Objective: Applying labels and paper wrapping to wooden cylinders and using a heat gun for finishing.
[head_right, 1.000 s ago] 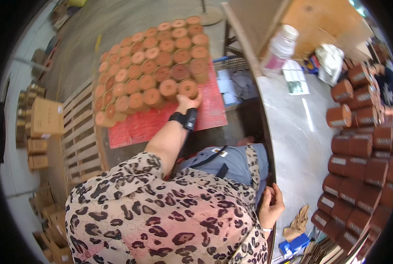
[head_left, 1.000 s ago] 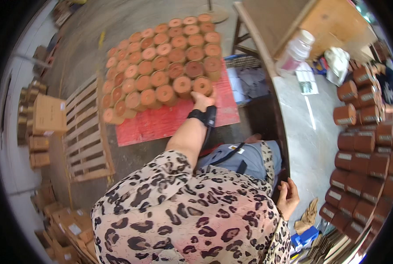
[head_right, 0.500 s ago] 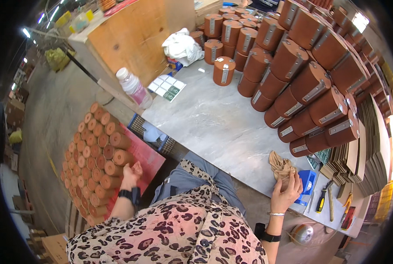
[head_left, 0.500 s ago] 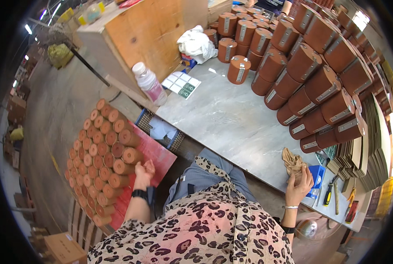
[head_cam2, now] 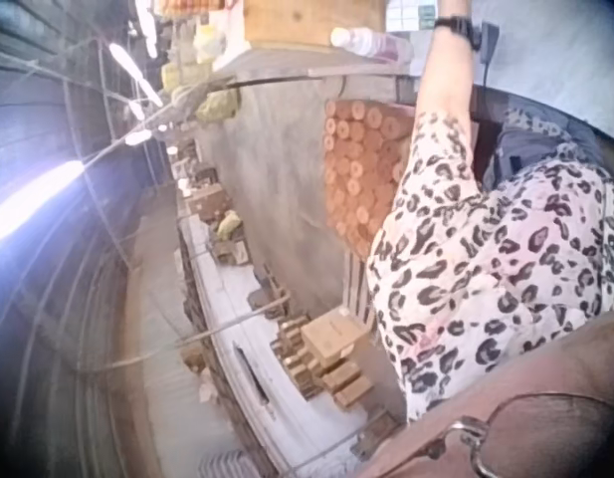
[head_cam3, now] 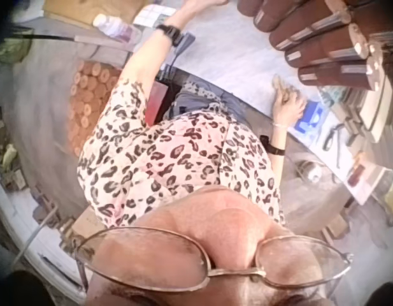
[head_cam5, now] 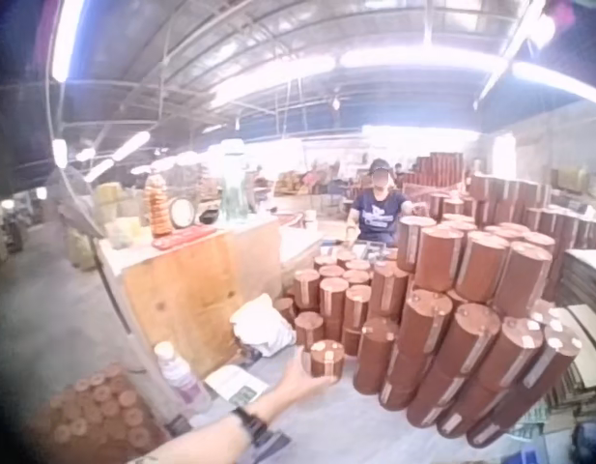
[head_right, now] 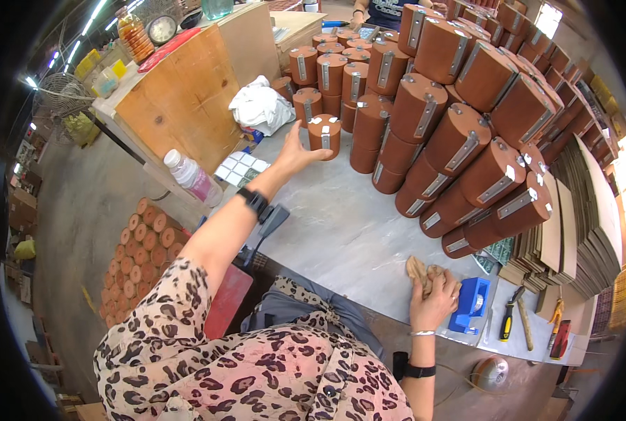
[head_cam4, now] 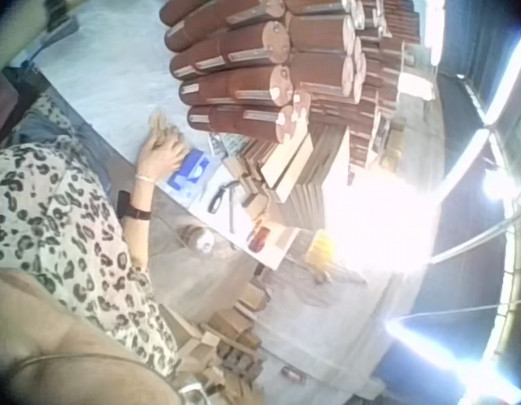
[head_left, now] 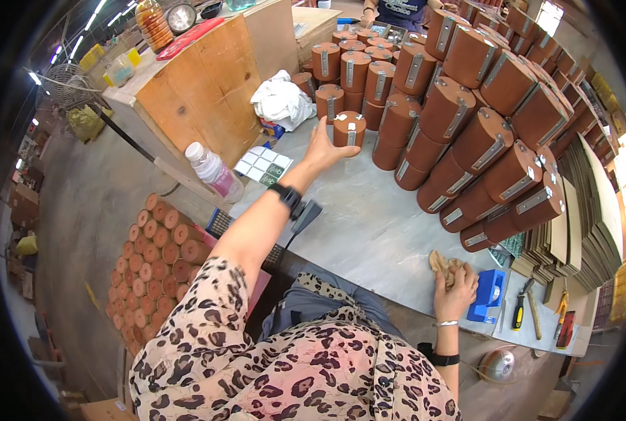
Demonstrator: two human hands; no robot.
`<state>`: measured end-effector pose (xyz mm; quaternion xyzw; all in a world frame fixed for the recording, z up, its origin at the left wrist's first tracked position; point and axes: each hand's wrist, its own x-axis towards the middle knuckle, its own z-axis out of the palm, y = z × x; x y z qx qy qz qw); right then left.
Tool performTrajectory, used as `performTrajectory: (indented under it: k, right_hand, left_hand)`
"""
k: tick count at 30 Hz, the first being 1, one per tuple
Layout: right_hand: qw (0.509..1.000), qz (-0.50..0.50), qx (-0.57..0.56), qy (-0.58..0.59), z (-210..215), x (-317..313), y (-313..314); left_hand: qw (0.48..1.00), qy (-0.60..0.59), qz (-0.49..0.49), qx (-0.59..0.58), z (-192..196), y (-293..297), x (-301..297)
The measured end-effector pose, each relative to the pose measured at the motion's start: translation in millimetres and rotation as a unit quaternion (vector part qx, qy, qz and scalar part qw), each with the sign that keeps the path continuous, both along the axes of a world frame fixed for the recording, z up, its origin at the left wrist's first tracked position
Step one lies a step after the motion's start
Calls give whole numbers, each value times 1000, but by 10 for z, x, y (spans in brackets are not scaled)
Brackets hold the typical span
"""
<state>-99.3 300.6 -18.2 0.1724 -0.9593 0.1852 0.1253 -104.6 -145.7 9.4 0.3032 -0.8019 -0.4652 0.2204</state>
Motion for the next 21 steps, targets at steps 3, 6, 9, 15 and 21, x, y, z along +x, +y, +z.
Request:
performTrajectory:
  k: [3,6,9,15,21]
  right_hand:
    - [1000,-20,3,22,57,171,44]
    - [999,-36,8,-2,127,170,59]
    - [994,83,-37,60,50,1,173]
    - [961,143,-177,-155,473,-92,-240]
    - [887,389,-231,92,812,12,-1503]
  left_hand:
    - [999,44,28,-15,-112,13,-319]
    - [999,42,-15,-8,-216,-10,-290]
    - [992,61,-106,36,-151,350,98]
    - [956,93,-256,106,-64,1372,1111]
    - [969,134,-201,56,-161,1639,1178]
